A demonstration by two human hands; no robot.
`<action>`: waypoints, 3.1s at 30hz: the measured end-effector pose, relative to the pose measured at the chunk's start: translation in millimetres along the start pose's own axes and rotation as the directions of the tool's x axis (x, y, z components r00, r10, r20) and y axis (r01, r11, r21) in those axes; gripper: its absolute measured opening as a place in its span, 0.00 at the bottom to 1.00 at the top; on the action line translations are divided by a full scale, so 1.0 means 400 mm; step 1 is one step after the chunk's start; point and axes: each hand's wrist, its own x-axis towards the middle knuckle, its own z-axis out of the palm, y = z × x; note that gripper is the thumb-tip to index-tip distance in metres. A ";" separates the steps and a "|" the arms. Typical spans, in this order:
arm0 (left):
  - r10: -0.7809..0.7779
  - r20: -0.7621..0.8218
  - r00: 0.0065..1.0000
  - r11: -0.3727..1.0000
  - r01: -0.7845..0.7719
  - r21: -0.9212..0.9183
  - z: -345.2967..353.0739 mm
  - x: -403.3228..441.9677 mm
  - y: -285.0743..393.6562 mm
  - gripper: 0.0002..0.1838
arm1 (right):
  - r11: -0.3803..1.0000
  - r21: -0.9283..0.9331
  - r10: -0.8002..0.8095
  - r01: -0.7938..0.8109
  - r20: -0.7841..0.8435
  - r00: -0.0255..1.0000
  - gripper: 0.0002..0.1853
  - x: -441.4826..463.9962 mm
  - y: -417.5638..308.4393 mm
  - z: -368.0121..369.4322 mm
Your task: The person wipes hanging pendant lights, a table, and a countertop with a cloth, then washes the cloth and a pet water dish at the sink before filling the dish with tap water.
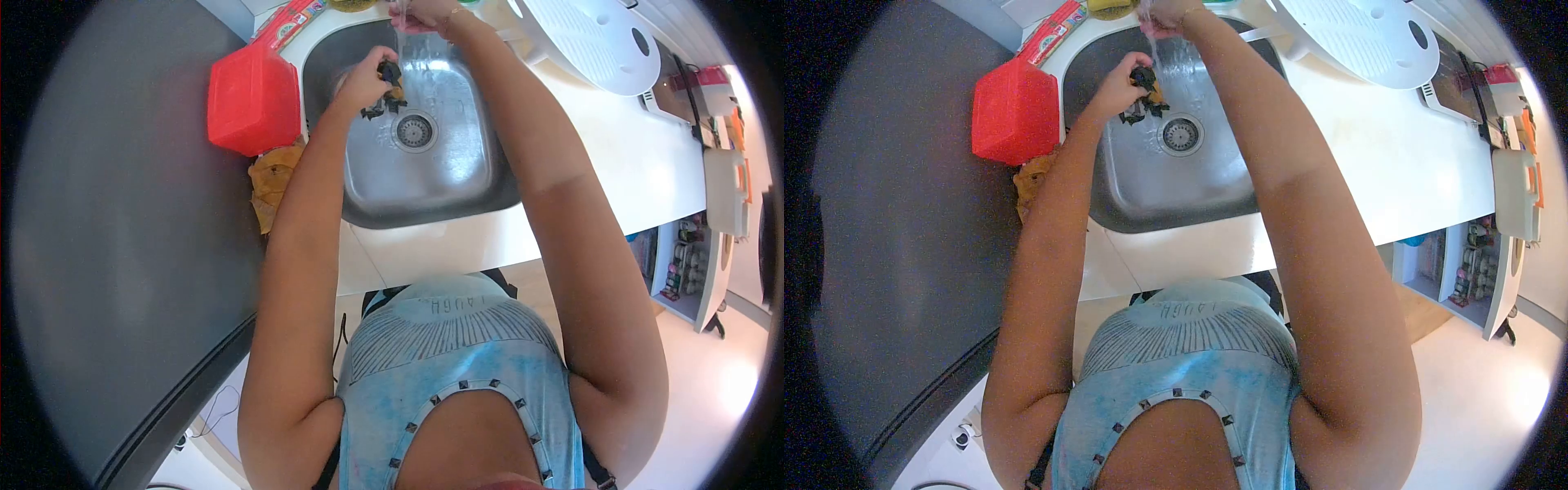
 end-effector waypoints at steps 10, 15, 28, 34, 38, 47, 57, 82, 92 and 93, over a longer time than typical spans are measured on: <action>0.188 -0.201 0.961 0.913 -0.095 0.397 0.031 -0.055 0.104 0.23 | 0.215 0.854 0.408 -0.474 0.363 0.838 0.35 -0.301 0.018 0.251; -0.136 -0.049 0.989 0.990 0.138 0.031 0.134 -0.079 0.199 0.23 | -0.631 0.757 0.090 -0.171 0.290 0.953 0.38 -0.351 -0.011 0.275; -0.625 0.209 0.752 0.023 0.286 -0.958 0.184 -0.149 0.211 0.15 | -0.400 0.909 0.177 0.115 -0.046 0.983 0.31 -0.396 -0.043 0.153; -0.464 -0.116 0.878 0.423 0.105 -0.900 0.164 -0.079 0.277 0.15 | 0.524 0.787 0.420 0.324 -0.570 0.706 0.19 -0.424 -0.064 0.230; -0.176 0.174 0.969 0.713 0.247 -0.656 0.122 -0.053 0.372 0.15 | -0.182 0.970 0.032 -0.159 0.168 0.985 0.19 -0.494 -0.037 0.145; -0.077 0.546 0.834 0.923 0.267 -0.277 0.102 -0.018 0.375 0.22 | -0.092 0.926 0.029 -0.366 0.369 0.929 0.06 -0.491 -0.055 0.188; -0.213 0.022 0.977 0.973 0.215 -0.089 0.207 -0.067 0.304 0.32 | 0.439 0.899 0.230 -0.009 -0.102 0.968 0.13 -0.438 -0.039 0.412; -0.309 -0.171 0.935 0.893 0.348 0.286 0.226 -0.194 0.323 0.28 | 0.905 0.425 0.080 -0.021 -0.122 0.989 0.23 -0.512 -0.028 0.453; -0.293 -0.204 0.934 0.883 0.346 0.318 0.223 -0.210 0.312 0.30 | 0.936 0.343 0.116 -0.080 -0.086 0.990 0.23 -0.529 -0.061 0.424; -0.290 -0.203 0.935 0.883 0.343 0.320 0.208 -0.198 0.304 0.30 | 0.913 0.401 0.114 -0.079 -0.066 0.991 0.24 -0.526 -0.067 0.406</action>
